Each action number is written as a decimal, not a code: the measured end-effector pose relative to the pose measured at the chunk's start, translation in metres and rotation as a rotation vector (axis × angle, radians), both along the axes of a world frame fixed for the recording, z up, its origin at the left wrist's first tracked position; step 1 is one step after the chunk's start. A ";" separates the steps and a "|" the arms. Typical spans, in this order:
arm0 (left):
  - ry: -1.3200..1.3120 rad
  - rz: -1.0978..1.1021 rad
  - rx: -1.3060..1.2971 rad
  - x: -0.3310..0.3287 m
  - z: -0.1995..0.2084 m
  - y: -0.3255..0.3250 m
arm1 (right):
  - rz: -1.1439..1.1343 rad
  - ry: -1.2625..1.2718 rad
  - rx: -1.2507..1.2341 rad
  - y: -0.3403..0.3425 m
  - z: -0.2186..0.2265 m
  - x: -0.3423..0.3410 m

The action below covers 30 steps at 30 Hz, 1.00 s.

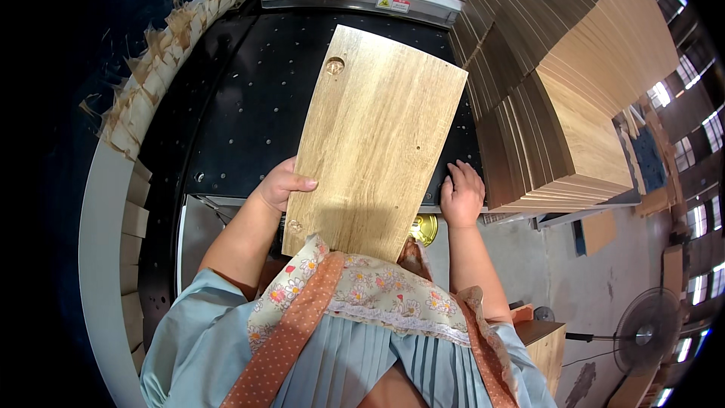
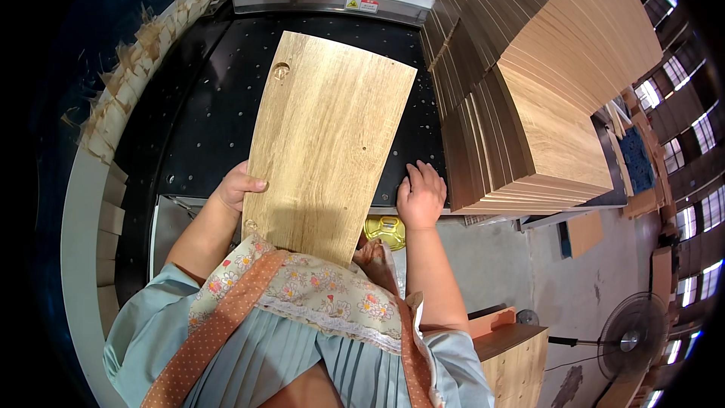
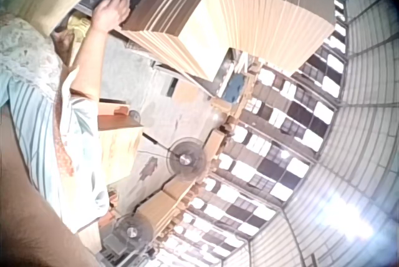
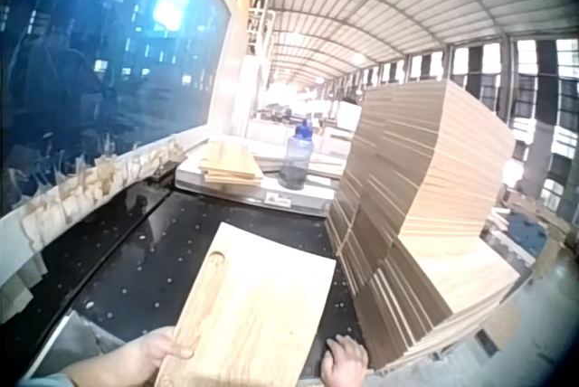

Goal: The person picks up wood panels from a stack, places them on a machine bed for edge processing, and moves them to a secondary stack.

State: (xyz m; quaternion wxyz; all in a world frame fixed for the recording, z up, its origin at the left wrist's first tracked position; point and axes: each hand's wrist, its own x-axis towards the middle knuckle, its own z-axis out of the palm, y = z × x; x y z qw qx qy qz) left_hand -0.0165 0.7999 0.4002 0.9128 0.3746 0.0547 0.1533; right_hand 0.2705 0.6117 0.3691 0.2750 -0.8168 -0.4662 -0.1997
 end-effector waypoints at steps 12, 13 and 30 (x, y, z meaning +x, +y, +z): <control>-0.018 -0.011 0.002 0.000 -0.007 0.003 | -0.003 -0.005 0.011 0.000 -0.001 0.001; -0.021 -0.013 0.003 0.000 -0.007 0.003 | -0.003 -0.005 0.011 0.000 -0.001 0.001; -0.038 -0.007 0.010 0.002 -0.011 0.003 | -0.009 0.004 0.004 0.000 -0.001 0.000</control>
